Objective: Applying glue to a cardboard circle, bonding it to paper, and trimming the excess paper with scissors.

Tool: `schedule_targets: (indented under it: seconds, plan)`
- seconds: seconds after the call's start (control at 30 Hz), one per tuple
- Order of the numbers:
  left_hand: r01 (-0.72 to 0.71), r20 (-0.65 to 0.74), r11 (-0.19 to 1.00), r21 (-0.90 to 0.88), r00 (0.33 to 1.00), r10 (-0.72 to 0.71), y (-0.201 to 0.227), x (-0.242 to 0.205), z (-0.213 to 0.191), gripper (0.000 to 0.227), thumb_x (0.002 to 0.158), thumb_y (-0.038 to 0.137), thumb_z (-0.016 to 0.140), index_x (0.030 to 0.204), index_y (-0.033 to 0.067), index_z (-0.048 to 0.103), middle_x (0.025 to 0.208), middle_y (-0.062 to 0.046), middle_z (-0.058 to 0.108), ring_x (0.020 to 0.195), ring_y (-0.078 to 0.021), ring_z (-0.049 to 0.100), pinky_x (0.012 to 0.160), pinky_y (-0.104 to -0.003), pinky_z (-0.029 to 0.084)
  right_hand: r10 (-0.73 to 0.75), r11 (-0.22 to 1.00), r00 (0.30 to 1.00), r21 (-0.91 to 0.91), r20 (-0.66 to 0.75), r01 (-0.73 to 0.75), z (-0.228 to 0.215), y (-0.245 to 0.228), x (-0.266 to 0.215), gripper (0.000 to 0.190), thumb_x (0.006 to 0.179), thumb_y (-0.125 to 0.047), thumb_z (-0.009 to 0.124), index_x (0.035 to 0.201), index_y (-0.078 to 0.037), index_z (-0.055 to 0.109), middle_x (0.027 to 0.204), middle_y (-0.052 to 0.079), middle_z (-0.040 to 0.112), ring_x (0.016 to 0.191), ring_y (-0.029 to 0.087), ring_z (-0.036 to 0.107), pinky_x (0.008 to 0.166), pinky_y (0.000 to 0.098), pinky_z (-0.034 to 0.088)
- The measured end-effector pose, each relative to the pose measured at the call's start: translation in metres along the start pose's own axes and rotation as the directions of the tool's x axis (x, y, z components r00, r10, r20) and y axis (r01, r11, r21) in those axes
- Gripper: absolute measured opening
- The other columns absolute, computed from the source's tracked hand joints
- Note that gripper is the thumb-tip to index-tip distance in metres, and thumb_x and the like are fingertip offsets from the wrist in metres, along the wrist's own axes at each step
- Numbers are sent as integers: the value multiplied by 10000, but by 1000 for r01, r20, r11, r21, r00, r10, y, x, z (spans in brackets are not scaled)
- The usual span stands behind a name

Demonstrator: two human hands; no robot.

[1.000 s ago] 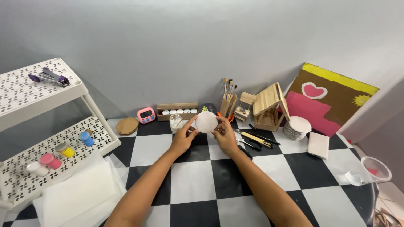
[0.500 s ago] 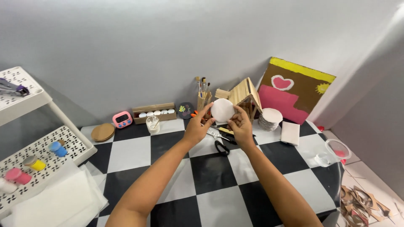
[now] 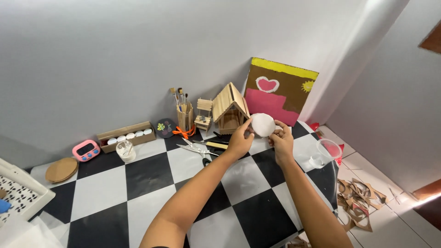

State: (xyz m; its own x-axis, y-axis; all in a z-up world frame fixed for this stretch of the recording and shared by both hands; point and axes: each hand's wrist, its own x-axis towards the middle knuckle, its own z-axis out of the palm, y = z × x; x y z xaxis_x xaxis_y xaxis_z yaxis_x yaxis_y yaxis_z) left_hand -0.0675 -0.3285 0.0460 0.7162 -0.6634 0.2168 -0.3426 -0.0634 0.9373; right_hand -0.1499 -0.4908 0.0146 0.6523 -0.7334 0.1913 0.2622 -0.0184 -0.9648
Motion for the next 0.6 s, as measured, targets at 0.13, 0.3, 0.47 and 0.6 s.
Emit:
schedule_targets:
  seconds: [0.13, 0.3, 0.47, 0.6]
  plan:
    - [60, -13, 998, -10, 998, -60, -9, 5, 17, 611, 959, 121, 550, 1554, 159, 413, 1183, -46, 658, 940, -175, 663, 812, -300, 540, 86, 996, 994, 33, -70, -84, -13, 16, 19, 582, 780, 119, 542, 1333, -61, 556, 765, 70, 523, 519, 173, 535, 408, 258, 443]
    - [114, -41, 993, 27, 993, -113, -20, -3, 21, 517, 929, 141, 599, 1438, 220, 566, 1127, 52, 703, 884, -115, 658, 756, -245, 540, 136, 989, 986, 67, -102, -129, -19, 30, 41, 582, 774, 127, 570, 1332, -39, 555, 773, 59, 528, 534, 168, 552, 406, 264, 462]
    - [135, -4, 990, 40, 991, -134, -12, -6, 16, 589, 928, 125, 576, 1504, 209, 485, 1149, 8, 687, 906, -140, 667, 781, -266, 537, 131, 991, 988, 18, -87, -130, -9, 38, 54, 595, 761, 114, 603, 1343, 3, 537, 774, 82, 554, 538, 175, 554, 423, 263, 423]
    - [144, 7, 987, 66, 989, -145, -18, 2, 17, 629, 924, 136, 579, 1531, 222, 441, 1168, 13, 686, 926, -148, 678, 793, -267, 538, 124, 992, 989, -6, -84, -125, 1, 36, 52, 591, 766, 95, 619, 1345, 11, 535, 767, 92, 575, 532, 177, 566, 419, 262, 410]
